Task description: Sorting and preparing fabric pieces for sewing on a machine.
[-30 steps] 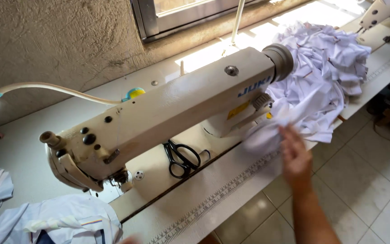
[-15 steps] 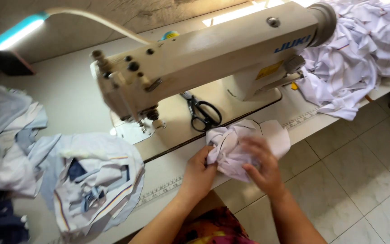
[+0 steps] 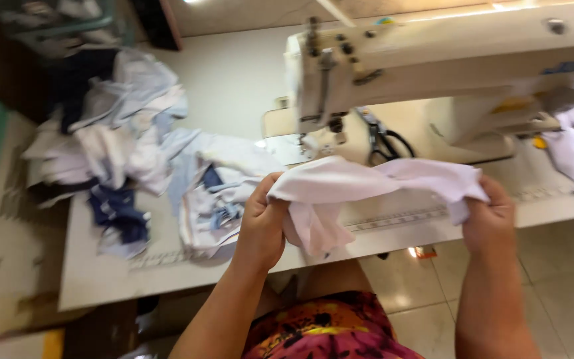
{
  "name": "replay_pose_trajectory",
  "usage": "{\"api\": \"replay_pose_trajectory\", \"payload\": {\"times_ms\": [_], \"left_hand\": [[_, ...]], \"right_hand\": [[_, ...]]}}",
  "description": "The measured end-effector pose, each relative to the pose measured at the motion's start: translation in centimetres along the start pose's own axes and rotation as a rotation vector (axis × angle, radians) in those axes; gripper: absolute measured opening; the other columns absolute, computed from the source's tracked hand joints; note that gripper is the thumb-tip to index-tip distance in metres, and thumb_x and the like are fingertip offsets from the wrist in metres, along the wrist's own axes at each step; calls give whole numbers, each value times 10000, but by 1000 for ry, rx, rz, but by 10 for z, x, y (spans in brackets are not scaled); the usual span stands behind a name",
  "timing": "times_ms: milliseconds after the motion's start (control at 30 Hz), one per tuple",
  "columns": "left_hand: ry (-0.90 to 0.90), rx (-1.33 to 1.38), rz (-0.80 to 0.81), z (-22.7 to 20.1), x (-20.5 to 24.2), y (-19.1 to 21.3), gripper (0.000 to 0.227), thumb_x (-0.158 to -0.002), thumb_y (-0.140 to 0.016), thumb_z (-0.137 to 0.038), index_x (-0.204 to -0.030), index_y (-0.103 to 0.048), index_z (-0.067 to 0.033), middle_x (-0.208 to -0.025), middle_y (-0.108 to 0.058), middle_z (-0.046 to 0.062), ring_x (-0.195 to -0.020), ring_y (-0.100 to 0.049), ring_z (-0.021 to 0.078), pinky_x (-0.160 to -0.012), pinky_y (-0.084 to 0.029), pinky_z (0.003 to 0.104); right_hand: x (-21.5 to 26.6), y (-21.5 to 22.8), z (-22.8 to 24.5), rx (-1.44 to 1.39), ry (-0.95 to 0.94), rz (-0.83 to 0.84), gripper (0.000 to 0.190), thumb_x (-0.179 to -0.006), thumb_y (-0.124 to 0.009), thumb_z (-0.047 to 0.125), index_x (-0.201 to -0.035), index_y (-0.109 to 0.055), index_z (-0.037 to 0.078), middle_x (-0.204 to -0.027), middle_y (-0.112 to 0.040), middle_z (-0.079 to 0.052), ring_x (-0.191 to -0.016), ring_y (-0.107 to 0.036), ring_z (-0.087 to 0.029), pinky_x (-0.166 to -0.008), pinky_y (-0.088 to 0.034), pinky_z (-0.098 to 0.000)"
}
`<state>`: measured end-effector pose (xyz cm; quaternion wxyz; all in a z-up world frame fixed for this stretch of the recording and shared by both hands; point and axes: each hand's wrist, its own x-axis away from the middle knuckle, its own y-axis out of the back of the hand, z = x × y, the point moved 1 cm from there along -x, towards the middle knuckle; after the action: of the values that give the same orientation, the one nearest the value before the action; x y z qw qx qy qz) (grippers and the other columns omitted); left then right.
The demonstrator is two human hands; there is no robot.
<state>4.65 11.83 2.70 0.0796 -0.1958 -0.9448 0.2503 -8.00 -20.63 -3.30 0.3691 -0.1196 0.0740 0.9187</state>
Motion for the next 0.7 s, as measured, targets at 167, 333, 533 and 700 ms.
{"api": "replay_pose_trajectory", "payload": {"times_ms": [167, 333, 533, 700], "left_hand": [[-47, -157, -153, -56, 0, 44, 215, -837, -470, -40, -909, -636, -155, -754, -608, 0, -709, -553, 134, -593, -441, 270], [-271, -528, -180, -138, -2, 46, 200, -825, -450, -83, -946, -600, -139, -868, -578, -9, -822, -507, 115, -718, -395, 245], [-370, -611, -163, -150, -26, 72, 160, -848, -484, -85, -901, -616, -159, -823, -575, -46, -799, -493, 91, -705, -404, 245], [-211, -754, -190, -135, -31, 83, 168, -861, -474, -156, -934, -625, -154, -845, -586, -18, -805, -524, 118, -691, -417, 261]], "right_hand": [[-7, -40, 41, -344, -125, 47, 61, -960, -630, 142, -1018, -640, 157, -980, -632, -135, -780, -614, -346, -614, -590, -428], [-13, -60, 69, -424, -131, 15, 57, -993, -613, 167, -1048, -604, 183, -827, -593, -208, -611, -580, -264, -498, -482, -323], [-17, -48, 66, -363, -211, 22, 505, -799, -734, 569, -1180, -560, 286, -859, -579, 3, -672, -551, -99, -630, -457, -237], [-2, -48, 45, -243, -176, -43, 165, -1005, -608, 272, -1099, -558, 146, -813, -563, -110, -597, -548, -193, -506, -458, -292]]}}
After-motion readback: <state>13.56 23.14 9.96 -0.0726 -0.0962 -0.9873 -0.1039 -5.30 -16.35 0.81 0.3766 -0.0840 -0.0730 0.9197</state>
